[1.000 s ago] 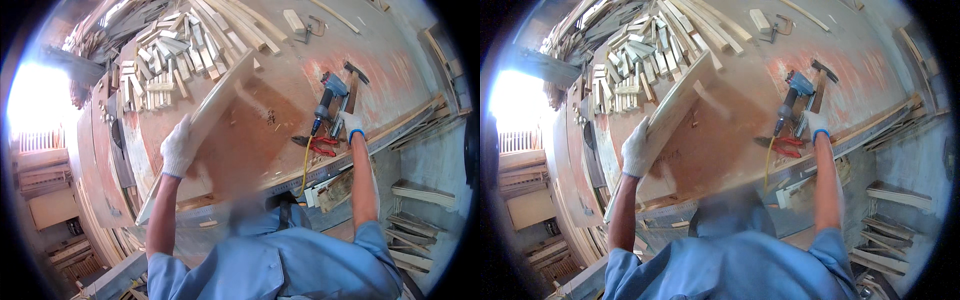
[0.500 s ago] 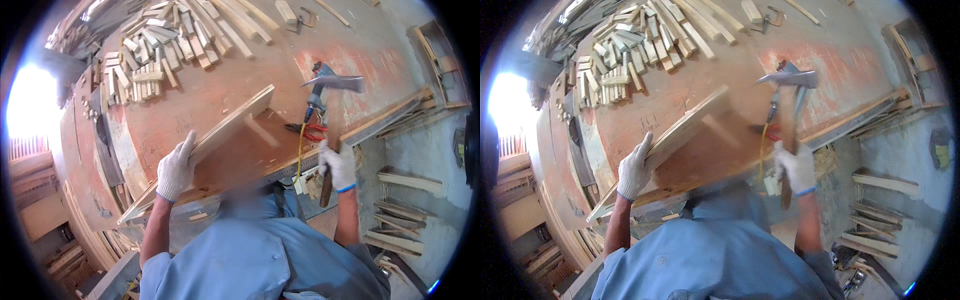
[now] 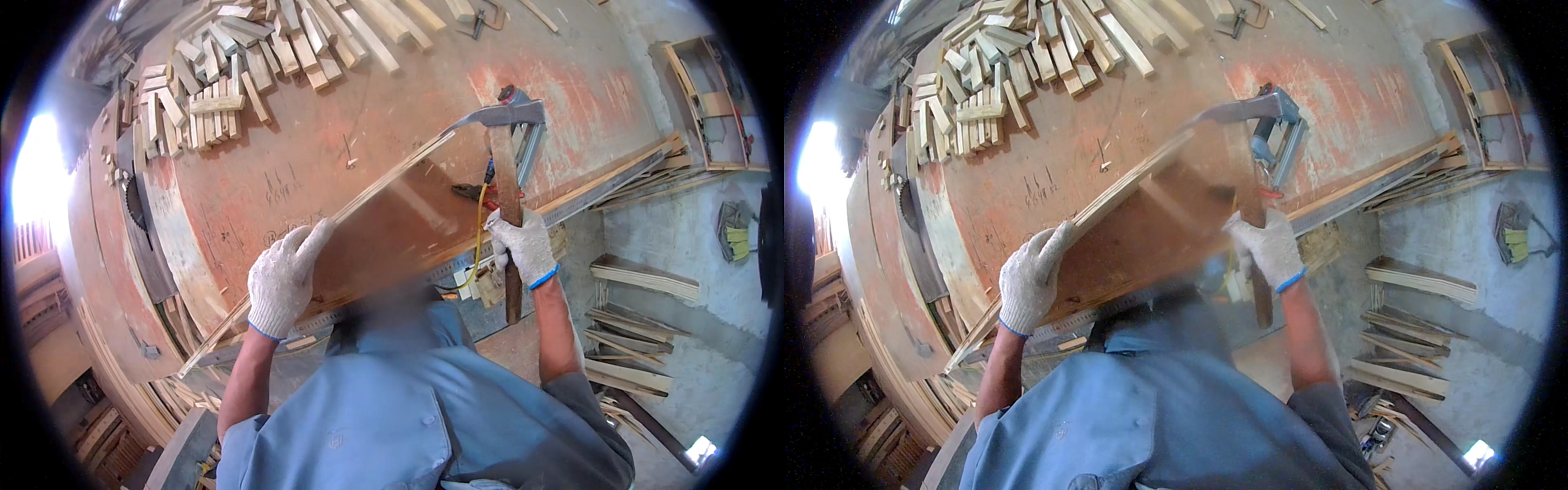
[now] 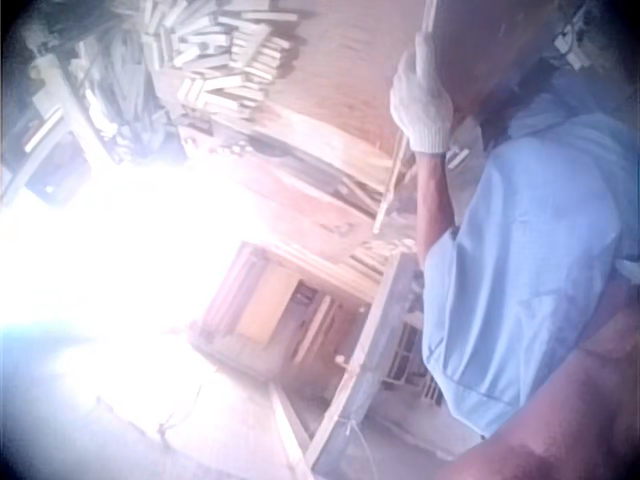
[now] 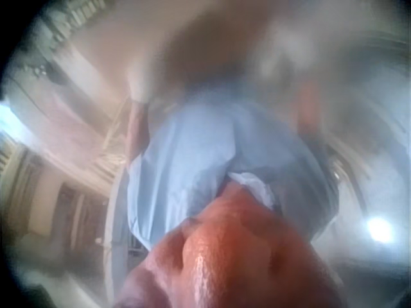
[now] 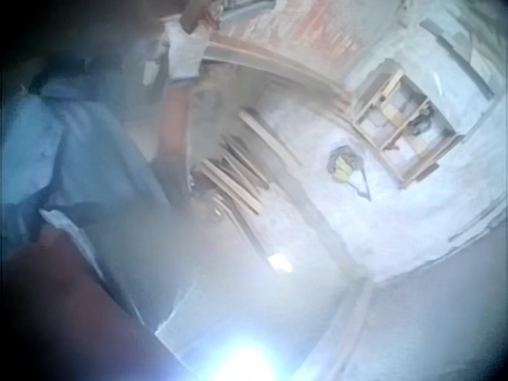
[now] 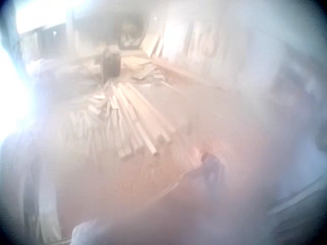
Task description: The person assembles wooden pieces on a workbench. They use a nail gun to fasten small planks into a larger board and a hammer to tap joints into alignment.
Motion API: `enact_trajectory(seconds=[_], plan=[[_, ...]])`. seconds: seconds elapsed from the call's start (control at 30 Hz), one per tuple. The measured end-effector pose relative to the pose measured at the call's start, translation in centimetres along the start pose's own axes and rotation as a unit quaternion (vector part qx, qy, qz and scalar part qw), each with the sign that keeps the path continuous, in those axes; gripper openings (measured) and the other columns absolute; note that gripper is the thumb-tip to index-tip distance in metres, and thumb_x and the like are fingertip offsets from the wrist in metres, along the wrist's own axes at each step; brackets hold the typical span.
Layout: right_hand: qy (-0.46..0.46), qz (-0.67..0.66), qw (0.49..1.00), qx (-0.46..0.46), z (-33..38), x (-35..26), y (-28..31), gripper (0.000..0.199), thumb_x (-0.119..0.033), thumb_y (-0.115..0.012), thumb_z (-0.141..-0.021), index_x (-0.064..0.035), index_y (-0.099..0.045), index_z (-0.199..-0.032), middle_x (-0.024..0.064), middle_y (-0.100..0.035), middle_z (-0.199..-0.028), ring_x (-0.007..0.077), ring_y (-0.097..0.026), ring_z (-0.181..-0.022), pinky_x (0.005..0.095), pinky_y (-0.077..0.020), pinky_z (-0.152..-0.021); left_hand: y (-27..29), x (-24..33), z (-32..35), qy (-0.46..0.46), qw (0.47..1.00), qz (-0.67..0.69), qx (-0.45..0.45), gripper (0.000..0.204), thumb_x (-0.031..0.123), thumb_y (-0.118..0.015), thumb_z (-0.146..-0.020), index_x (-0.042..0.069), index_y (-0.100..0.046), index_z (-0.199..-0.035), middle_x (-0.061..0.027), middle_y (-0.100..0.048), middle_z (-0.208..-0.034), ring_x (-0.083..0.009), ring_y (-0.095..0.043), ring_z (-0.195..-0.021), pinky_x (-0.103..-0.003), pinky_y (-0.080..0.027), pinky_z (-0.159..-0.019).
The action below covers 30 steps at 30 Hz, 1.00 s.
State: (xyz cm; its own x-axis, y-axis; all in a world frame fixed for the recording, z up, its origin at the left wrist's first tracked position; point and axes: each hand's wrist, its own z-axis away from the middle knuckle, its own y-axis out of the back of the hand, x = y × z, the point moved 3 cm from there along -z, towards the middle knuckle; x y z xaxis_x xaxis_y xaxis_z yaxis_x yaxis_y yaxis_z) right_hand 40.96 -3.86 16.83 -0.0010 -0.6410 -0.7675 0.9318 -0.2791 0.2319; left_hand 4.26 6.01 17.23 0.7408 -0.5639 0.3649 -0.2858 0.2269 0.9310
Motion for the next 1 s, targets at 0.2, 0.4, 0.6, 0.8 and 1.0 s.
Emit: enact_trajectory(seconds=[0.2,0.4,0.6,0.8,1.0], plan=[[-0.008,0.021,1.000,0.014,0.0,0.1,0.6,0.011,-0.014,-0.068,-0.100,-0.0047,-0.065,-0.096,0.0001,-0.055,-0.062,0.0092,-0.051,-0.047,0.0282,-0.0413,-0.042,0.0,-0.1,0.0,0.001,1.000,0.009,0.001,0.064,0.000,-0.063,-0.086,0.023,-0.060,-0.145,-0.0089,-0.070,-0.123,-0.0332,-0.071,-0.098,-0.046,-0.058,-0.080],[0.076,0.180,0.980,0.030,-1.2,1.4,0.5,0.018,-0.020,-0.071,-0.098,-0.0026,-0.067,-0.094,0.0037,-0.060,-0.066,0.0124,-0.057,-0.052,0.0318,-0.0458,-0.047,-0.3,-0.1,0.1,0.010,1.000,0.015,0.003,0.062,0.001,-0.064,-0.087,0.023,-0.061,-0.145,-0.0087,-0.070,-0.123,-0.0327,-0.070,-0.098,-0.046,-0.057,-0.081],[0.117,0.329,0.935,0.067,-2.1,2.6,-1.7,0.041,-0.038,-0.071,-0.094,0.0010,-0.070,-0.108,0.0241,-0.072,-0.096,0.0414,-0.070,-0.095,0.0480,-0.0548,-0.081,0.2,0.5,-0.2,0.006,0.999,0.029,0.017,0.056,0.004,-0.065,-0.091,0.022,-0.061,-0.144,-0.0112,-0.069,-0.124,-0.0343,-0.069,-0.102,-0.047,-0.058,-0.083],[0.129,0.348,0.926,0.068,-5.2,1.6,-2.7,0.045,-0.042,-0.069,-0.093,-0.0002,-0.072,-0.107,0.0297,-0.072,-0.098,0.0492,-0.068,-0.101,0.0547,-0.0547,-0.086,1.3,-1.8,-2.4,0.011,0.999,0.048,0.014,0.049,0.007,-0.068,-0.091,0.019,-0.064,-0.138,-0.0156,-0.066,-0.134,-0.0392,-0.068,-0.112,-0.048,-0.057,-0.089],[0.142,0.357,0.921,0.071,-8.9,2.1,-4.5,0.048,-0.044,-0.068,-0.091,0.0033,-0.075,-0.093,0.0325,-0.070,-0.092,0.0503,-0.069,-0.097,0.0564,-0.0554,-0.086,0.9,-6.4,-4.7,0.059,0.990,0.090,-0.087,0.044,0.020,-0.075,-0.088,0.017,-0.071,-0.132,-0.0164,-0.059,-0.149,-0.0369,-0.064,-0.128,-0.044,-0.054,-0.103]])
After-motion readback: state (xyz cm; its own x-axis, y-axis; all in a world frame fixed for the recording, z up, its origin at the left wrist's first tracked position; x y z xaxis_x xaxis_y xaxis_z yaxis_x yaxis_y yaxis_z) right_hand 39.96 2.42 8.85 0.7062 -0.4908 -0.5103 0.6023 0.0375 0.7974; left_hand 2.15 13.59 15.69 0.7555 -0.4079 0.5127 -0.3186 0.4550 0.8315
